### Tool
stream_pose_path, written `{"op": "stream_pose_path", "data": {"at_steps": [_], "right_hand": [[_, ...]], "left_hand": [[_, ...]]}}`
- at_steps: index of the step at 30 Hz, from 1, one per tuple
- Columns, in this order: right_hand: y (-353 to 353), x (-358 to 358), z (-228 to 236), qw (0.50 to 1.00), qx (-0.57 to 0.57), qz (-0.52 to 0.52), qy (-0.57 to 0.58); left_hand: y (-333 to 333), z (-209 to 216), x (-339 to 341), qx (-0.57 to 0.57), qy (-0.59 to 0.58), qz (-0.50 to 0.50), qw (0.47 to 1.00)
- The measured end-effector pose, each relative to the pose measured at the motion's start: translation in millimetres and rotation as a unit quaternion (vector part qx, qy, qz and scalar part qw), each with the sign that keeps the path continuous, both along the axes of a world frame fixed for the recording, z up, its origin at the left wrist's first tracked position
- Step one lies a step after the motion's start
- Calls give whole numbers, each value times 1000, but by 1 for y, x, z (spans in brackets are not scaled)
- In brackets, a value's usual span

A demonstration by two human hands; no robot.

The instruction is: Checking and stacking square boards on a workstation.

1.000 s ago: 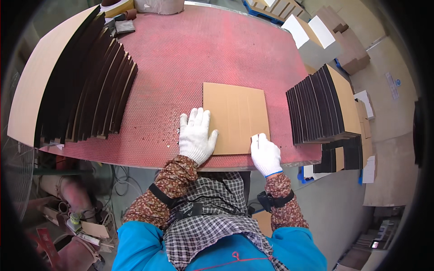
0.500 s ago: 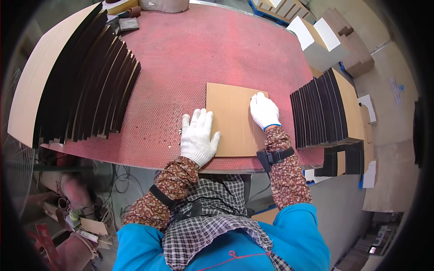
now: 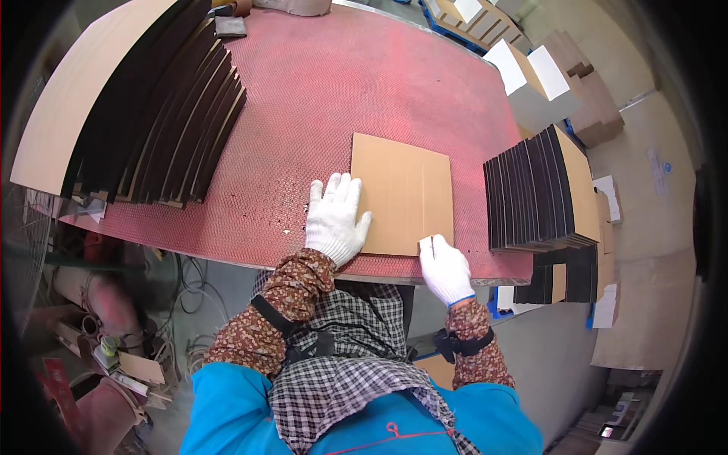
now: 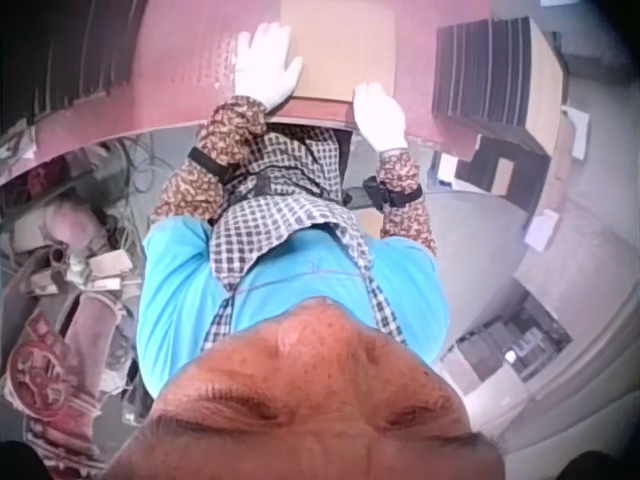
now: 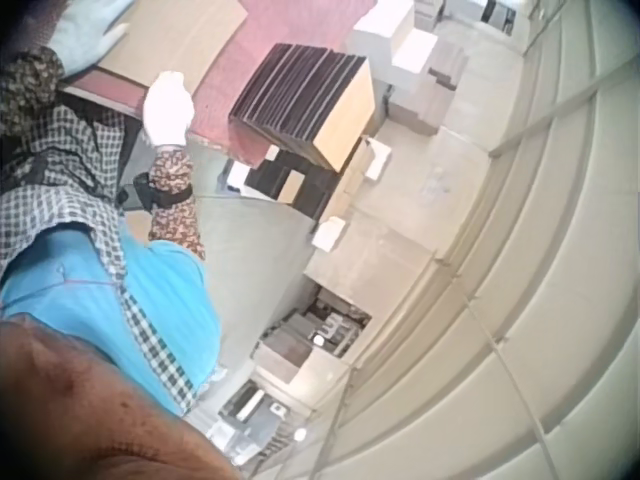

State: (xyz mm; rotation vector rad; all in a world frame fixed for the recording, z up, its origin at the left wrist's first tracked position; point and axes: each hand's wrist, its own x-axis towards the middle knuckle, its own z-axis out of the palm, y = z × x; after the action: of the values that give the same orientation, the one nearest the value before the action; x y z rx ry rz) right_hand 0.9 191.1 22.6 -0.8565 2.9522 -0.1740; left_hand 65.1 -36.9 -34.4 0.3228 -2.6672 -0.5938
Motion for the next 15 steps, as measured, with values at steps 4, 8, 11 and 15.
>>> {"op": "stream_pose_path", "data": {"at_steps": [4,8,11,15], "right_hand": [[-8,8,-9,1000,-20,13,18],[-24,0,-6,998,-3,35,51],[-28,-25,-24,996,17,57,64],[-68,-74,-22,999,-22,-4,45]], "left_hand": [[2,2,-2,12,3,-6,1000],[1,1,-2,9,-1,-2,1000],[1,3,-1,10,-13,-6,1000],[0,1,1,11,-17,2,1000]]}}
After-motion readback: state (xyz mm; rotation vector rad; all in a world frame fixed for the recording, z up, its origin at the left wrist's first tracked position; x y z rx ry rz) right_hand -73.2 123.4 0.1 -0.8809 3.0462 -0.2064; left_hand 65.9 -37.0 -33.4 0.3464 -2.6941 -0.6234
